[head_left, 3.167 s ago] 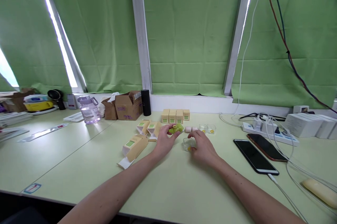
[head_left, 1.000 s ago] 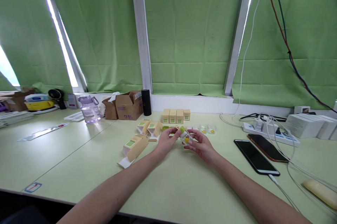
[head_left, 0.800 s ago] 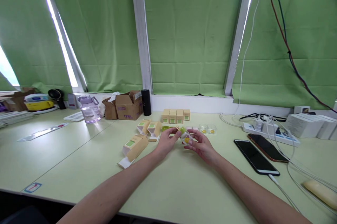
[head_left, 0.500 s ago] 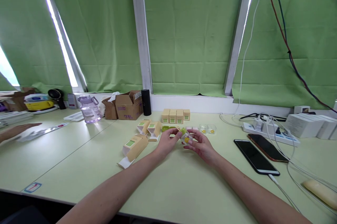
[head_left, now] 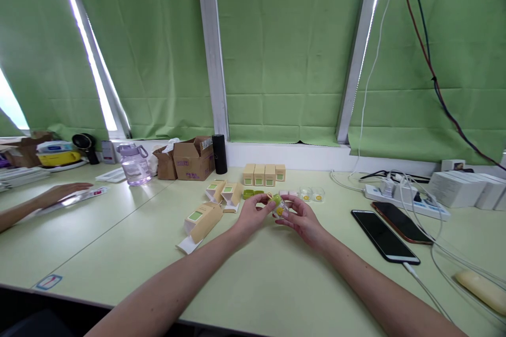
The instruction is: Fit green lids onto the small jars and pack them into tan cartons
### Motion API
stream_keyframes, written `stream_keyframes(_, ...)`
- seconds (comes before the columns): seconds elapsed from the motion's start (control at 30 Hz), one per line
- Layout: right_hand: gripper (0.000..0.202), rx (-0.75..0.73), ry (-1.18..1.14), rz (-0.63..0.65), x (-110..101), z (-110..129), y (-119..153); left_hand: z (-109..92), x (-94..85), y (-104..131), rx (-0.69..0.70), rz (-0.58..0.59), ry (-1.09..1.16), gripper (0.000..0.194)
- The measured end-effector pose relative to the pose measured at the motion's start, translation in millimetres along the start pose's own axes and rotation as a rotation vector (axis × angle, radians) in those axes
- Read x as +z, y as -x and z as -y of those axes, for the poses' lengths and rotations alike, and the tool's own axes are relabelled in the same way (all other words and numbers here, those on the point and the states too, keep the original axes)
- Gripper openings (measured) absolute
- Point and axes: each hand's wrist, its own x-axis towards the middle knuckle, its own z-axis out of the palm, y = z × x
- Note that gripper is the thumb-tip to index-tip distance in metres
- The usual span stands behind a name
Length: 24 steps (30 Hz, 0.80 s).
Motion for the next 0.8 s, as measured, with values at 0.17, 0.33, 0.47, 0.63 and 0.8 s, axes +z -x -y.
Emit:
stream_keyframes(0.17,0.061,-0.030,0.060,0.001,0.7,-0.6,0.5,-1.8,0.3,2.3,0.005,0.024,-0.017,0.045)
stream_keyframes(0.33,0.061,-0.074,0.205,-0.010,-0.5,-0.3,0.9,0.2,1.9,3.2,0.013,0.043,-0.034,0.045)
stream_keyframes(0.47,0.061,-0.135,0.342,-0.026,-2.2,-1.4,-0.3,1.1,2.1,3.3,0.019,0.047,-0.081,0.046)
stream_keyframes(0.63,0.059,-0.169,0.374,-0.013,1.9,-4.3,1.1,2.4,1.4,3.8,-0.002,0.022,-0.124,0.049)
stream_keyframes(0.8,0.057,-0.169,0.369,-0.008,5.0,-5.3,3.8,4.0,2.0,4.4,-0.021,0.028,-0.102,0.050)
